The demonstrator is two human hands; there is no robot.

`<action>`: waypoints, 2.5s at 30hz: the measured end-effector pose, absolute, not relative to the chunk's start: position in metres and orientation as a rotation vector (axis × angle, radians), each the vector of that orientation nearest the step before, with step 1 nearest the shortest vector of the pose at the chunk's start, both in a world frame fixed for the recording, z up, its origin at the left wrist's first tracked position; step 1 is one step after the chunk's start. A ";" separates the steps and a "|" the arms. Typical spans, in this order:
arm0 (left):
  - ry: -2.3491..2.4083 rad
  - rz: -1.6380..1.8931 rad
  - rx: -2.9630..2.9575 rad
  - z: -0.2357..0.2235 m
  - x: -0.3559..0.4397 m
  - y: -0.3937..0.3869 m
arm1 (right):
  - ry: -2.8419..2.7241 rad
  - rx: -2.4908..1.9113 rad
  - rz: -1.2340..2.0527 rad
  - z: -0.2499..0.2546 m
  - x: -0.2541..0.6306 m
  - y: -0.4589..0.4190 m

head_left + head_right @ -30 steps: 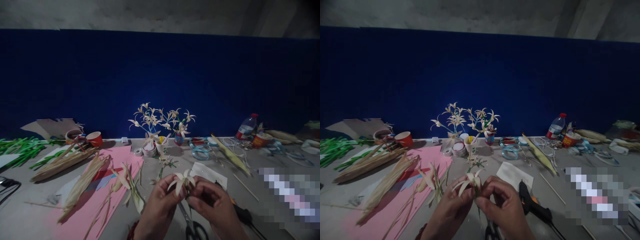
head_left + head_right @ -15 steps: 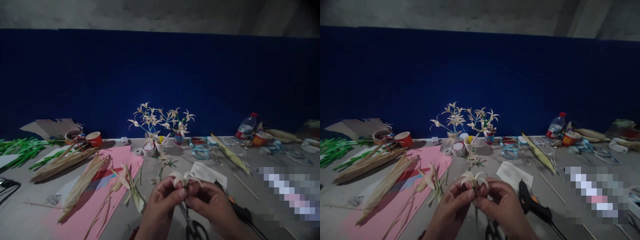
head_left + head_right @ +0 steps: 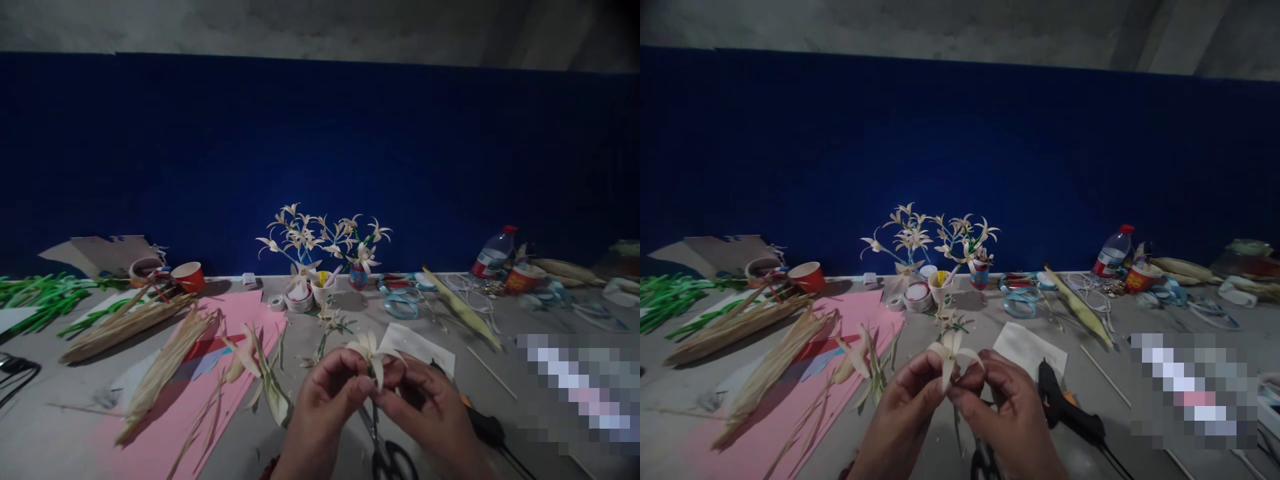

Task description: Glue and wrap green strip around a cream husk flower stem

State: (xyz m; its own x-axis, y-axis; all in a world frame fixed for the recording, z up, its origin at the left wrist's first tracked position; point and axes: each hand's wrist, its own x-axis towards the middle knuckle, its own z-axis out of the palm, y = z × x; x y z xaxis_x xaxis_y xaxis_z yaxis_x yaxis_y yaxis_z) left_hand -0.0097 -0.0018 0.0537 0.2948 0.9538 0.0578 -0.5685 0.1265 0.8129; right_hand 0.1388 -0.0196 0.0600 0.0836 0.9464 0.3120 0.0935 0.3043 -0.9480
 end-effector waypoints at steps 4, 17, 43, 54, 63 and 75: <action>0.573 1.194 0.926 0.052 -0.013 0.000 | -1.416 -1.077 0.823 0.059 0.140 -0.019; 0.521 1.144 0.724 0.063 -0.010 -0.004 | -1.037 -0.892 1.576 0.063 0.138 -0.013; 0.499 1.108 0.833 0.069 -0.014 -0.006 | -1.037 -0.938 1.590 0.068 0.139 -0.019; 0.573 1.162 0.809 0.061 -0.013 -0.006 | -1.423 -0.977 0.926 0.062 0.140 -0.018; 0.600 1.176 0.709 0.064 -0.013 -0.006 | -1.244 -0.999 1.200 0.068 0.137 -0.018; 0.525 1.152 0.822 0.062 -0.012 -0.007 | -1.009 -0.973 1.484 0.057 0.137 -0.019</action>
State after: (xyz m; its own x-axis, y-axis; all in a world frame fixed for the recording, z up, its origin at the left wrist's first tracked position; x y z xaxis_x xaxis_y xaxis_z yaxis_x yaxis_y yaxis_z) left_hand -0.0119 -0.0071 0.0622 0.3398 0.9395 0.0431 -0.5841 0.1749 0.7926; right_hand 0.1372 -0.0190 0.0571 -0.1229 0.9904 -0.0633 -0.3055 -0.0984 -0.9471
